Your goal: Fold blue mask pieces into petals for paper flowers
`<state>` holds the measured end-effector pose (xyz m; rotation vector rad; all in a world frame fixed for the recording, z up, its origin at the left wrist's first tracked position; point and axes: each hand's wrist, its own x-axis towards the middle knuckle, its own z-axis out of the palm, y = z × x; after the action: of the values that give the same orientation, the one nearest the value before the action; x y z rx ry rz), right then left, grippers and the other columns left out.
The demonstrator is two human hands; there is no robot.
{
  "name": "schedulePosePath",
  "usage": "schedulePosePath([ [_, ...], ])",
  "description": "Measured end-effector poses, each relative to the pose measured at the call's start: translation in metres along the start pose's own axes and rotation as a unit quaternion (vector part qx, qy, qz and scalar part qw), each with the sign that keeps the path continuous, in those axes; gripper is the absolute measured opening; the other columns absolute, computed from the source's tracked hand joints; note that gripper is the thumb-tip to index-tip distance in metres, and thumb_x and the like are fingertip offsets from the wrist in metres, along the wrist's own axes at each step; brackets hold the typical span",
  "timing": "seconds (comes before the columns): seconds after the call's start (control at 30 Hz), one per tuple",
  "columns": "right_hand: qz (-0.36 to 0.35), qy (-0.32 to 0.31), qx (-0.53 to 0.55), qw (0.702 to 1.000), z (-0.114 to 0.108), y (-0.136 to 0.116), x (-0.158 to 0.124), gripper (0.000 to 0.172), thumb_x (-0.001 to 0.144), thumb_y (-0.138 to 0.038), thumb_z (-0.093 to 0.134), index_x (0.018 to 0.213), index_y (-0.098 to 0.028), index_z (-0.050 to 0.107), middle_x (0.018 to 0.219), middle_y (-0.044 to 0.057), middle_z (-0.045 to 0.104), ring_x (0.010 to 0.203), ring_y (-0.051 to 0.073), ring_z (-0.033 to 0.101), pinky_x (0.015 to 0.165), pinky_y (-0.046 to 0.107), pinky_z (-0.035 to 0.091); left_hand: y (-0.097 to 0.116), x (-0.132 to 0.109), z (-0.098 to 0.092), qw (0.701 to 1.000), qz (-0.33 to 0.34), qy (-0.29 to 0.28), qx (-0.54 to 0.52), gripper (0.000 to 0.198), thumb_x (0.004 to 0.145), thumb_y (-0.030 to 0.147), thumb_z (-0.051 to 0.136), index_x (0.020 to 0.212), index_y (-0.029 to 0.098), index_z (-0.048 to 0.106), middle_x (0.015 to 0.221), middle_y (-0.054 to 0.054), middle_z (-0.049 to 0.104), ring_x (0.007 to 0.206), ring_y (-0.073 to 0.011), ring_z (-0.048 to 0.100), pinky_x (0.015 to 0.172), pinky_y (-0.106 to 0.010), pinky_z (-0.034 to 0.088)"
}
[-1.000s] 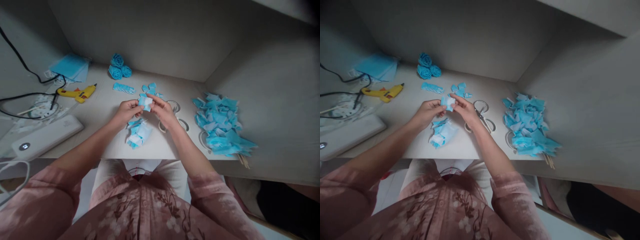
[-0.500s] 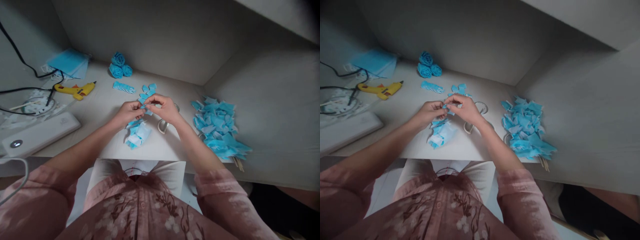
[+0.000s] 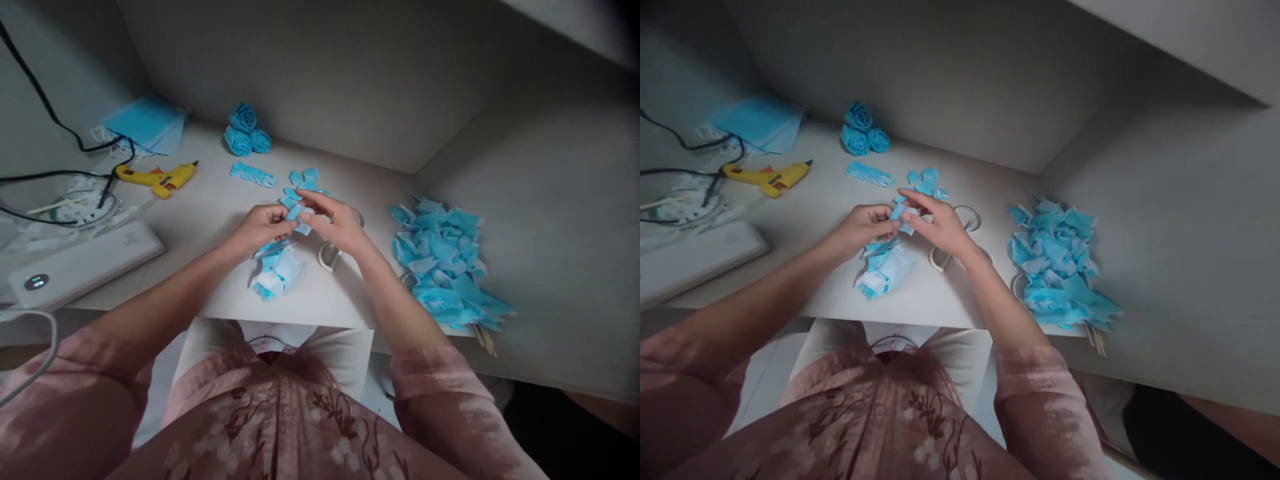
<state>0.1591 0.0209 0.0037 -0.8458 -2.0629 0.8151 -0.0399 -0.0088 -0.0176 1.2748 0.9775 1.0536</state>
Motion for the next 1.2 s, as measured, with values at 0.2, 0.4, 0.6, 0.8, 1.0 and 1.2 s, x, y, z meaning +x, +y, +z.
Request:
schedulePosePath([
  [0.2, 0.088, 0.078, 0.072, 0.990, 0.015, 0.007, -0.003, 0.029, 0.083, -0.048, 0.074, 0.093, -0.022, 0.075, 0.092, 0.001, 0.076, 0.083, 0.015, 0.067, 0.079, 0.030, 0.054, 0.003, -0.002, 0.001, 1.000, 0.000, -0.003, 0.028, 0.031, 0.068, 0.035, 0.076, 0.060, 0.018, 0.050, 0.054, 0.003, 0.054, 0.052, -0.0068, 0.046, 0.051, -0.021, 0.034],
  [0.4, -0.007, 0.076, 0.018, 0.997, 0.016, -0.002, -0.012, 0.013, 0.087, -0.035, 0.071, 0.087, -0.022, 0.074, 0.090, 0.002, 0.075, 0.090, 0.017, 0.068, 0.088, 0.034, 0.054, 0.005, -0.001, 0.003, 0.999, -0.003, 0.001, 0.046, 0.025, 0.067, 0.030, 0.071, 0.058, 0.018, 0.051, 0.054, 0.003, 0.054, 0.051, -0.0070, 0.047, 0.052, -0.021, 0.035],
  [0.6, -0.007, 0.038, 0.005, 0.999, 0.010, -0.005, -0.015, 0.034, 0.090, -0.039, 0.068, 0.120, -0.026, 0.072, 0.120, 0.005, 0.075, 0.107, 0.019, 0.070, 0.100, 0.038, 0.054, 0.004, -0.002, 0.003, 0.998, 0.000, 0.005, 0.066, 0.029, 0.068, 0.032, 0.070, 0.057, 0.020, 0.047, 0.052, 0.004, 0.049, 0.050, -0.0077, 0.043, 0.050, -0.021, 0.030],
  [0.8, 0.043, 0.096, -0.009, 0.994, 0.018, -0.002, -0.012, 0.019, 0.087, -0.040, 0.069, 0.090, -0.022, 0.073, 0.094, 0.002, 0.076, 0.092, 0.017, 0.068, 0.090, 0.033, 0.054, 0.006, -0.006, 0.006, 0.991, 0.058, 0.006, 0.123, 0.034, 0.071, 0.030, 0.069, 0.056, 0.019, 0.041, 0.056, 0.006, 0.034, 0.055, -0.0072, 0.032, 0.053, -0.023, 0.023],
  [1.0, 0.065, 0.131, 0.064, 0.987, 0.019, 0.008, -0.012, 0.029, 0.087, -0.050, 0.071, 0.090, -0.021, 0.069, 0.087, 0.000, 0.071, 0.079, 0.013, 0.062, 0.077, 0.028, 0.051, 0.004, -0.004, 0.006, 0.996, 0.049, -0.002, 0.068, 0.021, 0.071, 0.033, 0.076, 0.075, 0.017, 0.063, 0.061, 0.005, 0.048, 0.057, -0.0078, 0.041, 0.054, -0.023, 0.030],
  [1.2, 0.093, 0.175, 0.092, 0.976, 0.016, 0.016, -0.010, 0.042, 0.083, -0.064, 0.070, 0.093, -0.023, 0.066, 0.089, 0.000, 0.068, 0.080, 0.013, 0.060, 0.075, 0.027, 0.049, 0.005, -0.004, 0.005, 1.000, 0.021, -0.001, 0.018, 0.036, 0.067, 0.033, 0.084, 0.095, 0.016, 0.069, 0.070, 0.003, 0.059, 0.061, -0.0087, 0.051, 0.059, -0.022, 0.040],
])
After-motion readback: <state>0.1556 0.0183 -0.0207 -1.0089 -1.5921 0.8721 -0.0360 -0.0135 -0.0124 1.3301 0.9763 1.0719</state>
